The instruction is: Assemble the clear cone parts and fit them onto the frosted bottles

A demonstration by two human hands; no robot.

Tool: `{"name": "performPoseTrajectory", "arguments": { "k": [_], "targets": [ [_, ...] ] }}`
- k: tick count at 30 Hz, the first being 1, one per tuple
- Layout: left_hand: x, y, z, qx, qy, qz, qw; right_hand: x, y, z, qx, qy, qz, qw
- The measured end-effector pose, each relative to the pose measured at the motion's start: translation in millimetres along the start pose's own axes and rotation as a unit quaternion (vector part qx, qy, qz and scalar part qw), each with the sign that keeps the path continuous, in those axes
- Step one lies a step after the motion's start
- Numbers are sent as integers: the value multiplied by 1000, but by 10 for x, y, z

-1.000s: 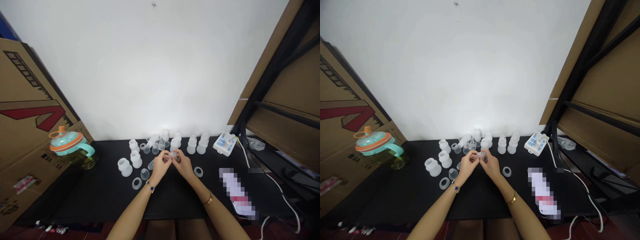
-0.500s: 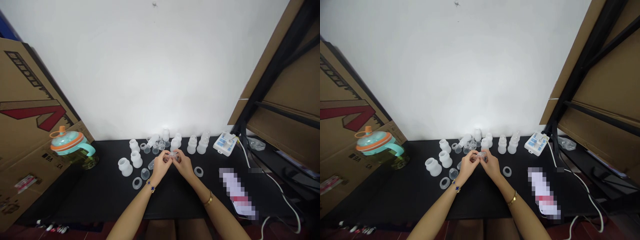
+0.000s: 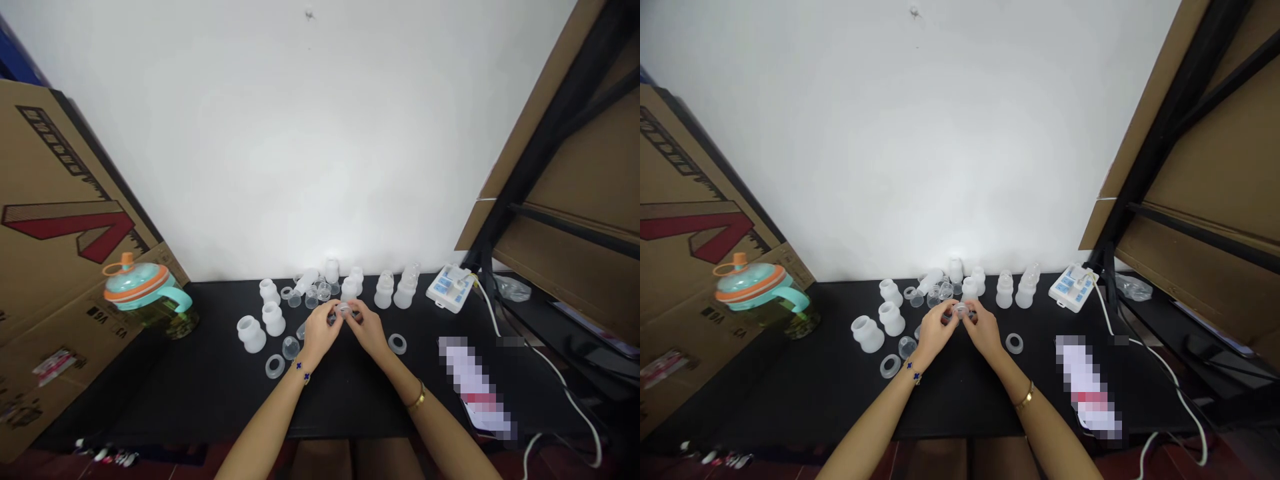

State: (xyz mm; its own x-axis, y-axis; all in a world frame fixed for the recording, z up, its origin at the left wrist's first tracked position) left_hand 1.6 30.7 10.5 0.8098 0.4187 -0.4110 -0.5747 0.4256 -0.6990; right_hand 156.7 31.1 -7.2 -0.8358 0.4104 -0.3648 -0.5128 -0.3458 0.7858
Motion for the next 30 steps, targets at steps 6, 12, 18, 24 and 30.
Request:
{"name": "performPoseTrajectory", "arguments": {
  "k": [6,12,18,24,30],
  "targets": [
    [21,5,-2,-77,15,-83,993,-6,11,-1,11,-1,7,1000],
    [8,-12,-9,-73,8,-60,996,1,50,0,-24,29,-38,999],
    [-8,-53,4,-39,9,-45,998,-15,68,-4,-43,26,-50,998],
    [-20,-62,6,-32,1,-39,999,-29,110,-12,-41,29,-50,997],
    [-14,-52,-4,-30,-4,-31,999,-33,122,-13,-43,33,-41,998]
  ]
}}
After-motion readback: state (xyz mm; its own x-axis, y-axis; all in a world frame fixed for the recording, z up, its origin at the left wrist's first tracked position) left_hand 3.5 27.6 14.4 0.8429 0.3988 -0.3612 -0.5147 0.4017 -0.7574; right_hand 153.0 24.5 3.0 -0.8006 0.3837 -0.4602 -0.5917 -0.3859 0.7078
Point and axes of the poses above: each hand's wrist, its own z-axis towards the middle knuckle, its own x-axis out of the palm, y = z × x, the point moved 3 cm from there along z, towards the middle knuckle, and after that the axes turned 15 degrees about -y, right-handed, at the moved point
